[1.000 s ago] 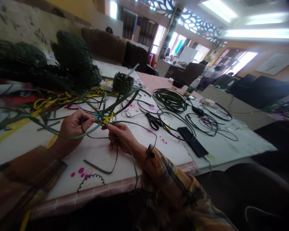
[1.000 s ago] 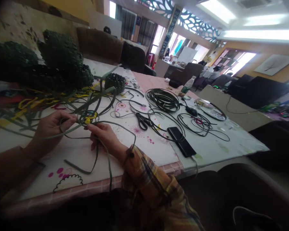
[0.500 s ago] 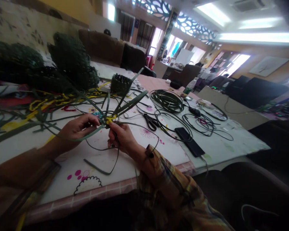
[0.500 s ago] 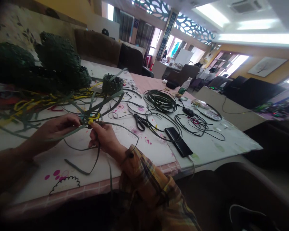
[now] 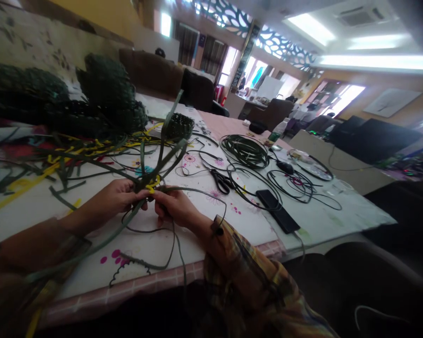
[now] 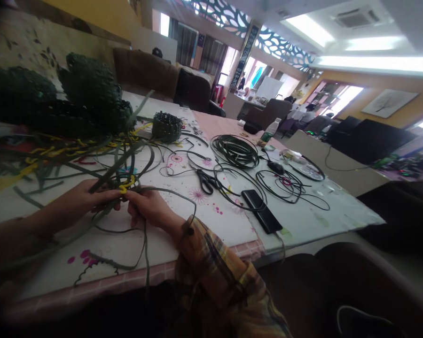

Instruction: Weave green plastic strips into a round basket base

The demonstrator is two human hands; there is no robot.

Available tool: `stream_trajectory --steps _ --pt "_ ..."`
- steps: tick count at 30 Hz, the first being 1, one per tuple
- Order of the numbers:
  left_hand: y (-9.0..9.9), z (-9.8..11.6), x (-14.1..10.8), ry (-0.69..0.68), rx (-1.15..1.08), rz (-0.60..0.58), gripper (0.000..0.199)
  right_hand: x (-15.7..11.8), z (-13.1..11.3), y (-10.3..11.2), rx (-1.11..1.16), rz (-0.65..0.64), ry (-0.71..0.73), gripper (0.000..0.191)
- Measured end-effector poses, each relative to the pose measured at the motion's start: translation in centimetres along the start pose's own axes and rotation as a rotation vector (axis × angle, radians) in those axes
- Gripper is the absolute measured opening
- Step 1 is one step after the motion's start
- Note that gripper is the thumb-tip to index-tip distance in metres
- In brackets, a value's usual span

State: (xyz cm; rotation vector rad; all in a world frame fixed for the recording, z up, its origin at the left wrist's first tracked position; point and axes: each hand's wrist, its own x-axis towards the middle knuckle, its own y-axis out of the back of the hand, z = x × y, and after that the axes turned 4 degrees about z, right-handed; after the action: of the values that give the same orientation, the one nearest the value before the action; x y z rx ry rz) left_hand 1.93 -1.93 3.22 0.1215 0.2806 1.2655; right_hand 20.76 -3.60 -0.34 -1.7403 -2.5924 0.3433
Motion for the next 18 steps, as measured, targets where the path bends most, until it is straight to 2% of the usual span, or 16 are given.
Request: stream_trajectory --steps 3,6,9,15,18 --pt "0.0 0.1 -0.2 0.019 -0.031 0.006 0.047 0.0 0.0 0.1 0.021 -0.007 -0.019 0.043" --pt "0.2 -0.2 0.0 -0.013 -0.025 0.027 0.046 -0.1 0.1 0.1 -0.024 0.053 -0.078 0.043" --pt "0.5 -0.8 0.5 0.03 -0.034 0.019 0.048 -0.3 0.1 0.0 -0.064 0.089 -0.125 0.046" --pt "1.3 -1.0 0.8 0.113 -0.019 -0.131 0.051 -0.5 -0.3 -0.2 -0.058 0.07 -0.119 0.044" --pt "1.5 -1.1 0.8 0.125 -0.023 -0.165 0.052 -0.6 -0.3 -0.1 -0.099 0.06 -0.126 0.044"
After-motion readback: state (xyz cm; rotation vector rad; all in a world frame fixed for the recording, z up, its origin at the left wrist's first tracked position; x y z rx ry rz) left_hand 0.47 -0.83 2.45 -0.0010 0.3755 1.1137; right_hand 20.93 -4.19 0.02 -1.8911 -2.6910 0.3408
